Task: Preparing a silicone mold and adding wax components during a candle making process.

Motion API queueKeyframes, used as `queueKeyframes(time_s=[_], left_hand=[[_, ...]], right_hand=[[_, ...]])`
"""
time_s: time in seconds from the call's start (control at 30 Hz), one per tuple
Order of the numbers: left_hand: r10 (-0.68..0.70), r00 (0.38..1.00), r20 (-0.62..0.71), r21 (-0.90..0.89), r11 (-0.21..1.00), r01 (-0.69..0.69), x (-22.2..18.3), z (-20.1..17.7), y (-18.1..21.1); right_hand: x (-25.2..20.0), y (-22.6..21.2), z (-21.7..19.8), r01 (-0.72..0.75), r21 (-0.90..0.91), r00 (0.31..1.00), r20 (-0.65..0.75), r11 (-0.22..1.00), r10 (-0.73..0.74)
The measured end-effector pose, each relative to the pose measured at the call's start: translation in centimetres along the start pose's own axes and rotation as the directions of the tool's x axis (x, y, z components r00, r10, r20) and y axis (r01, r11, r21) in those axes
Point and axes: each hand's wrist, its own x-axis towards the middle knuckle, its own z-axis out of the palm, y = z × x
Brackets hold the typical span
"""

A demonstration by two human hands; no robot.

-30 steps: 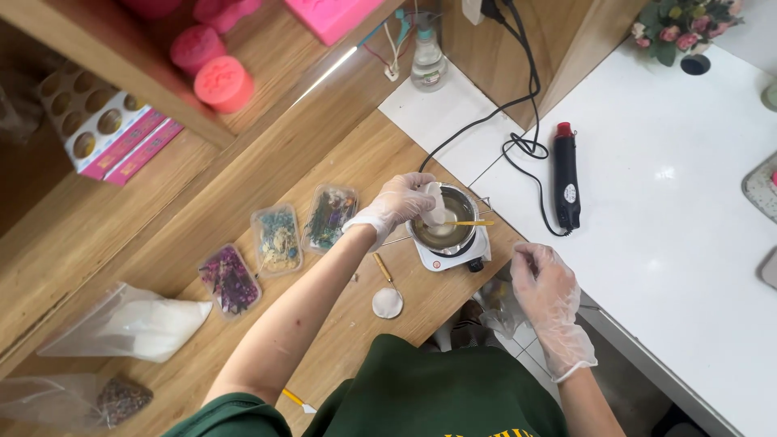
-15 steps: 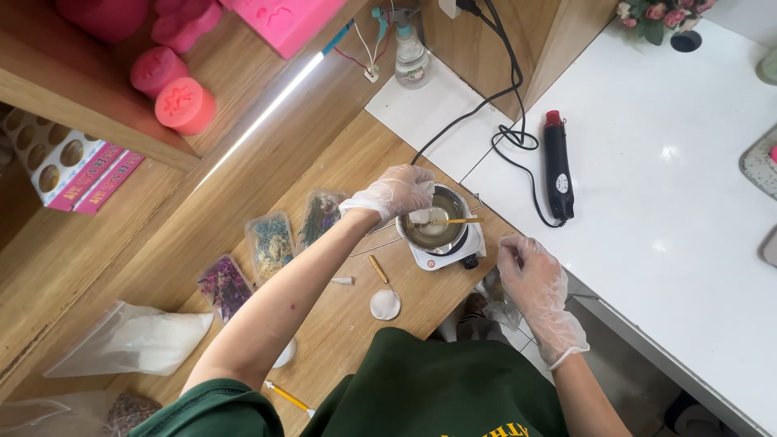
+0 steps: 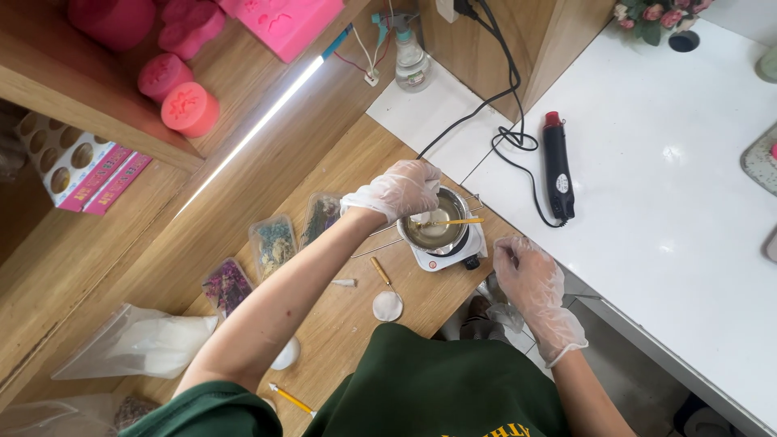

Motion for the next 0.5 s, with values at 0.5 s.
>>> queueKeyframes(time_s=[0.5], left_hand=[[-0.099,0.995,0.019,-0.534,0.840,0.094,3.1,4.4,-5.8]], right_hand=[[-1.2,0.6,-0.9,-0.083,-0.020,0.994,0.065,0.996,0.084]])
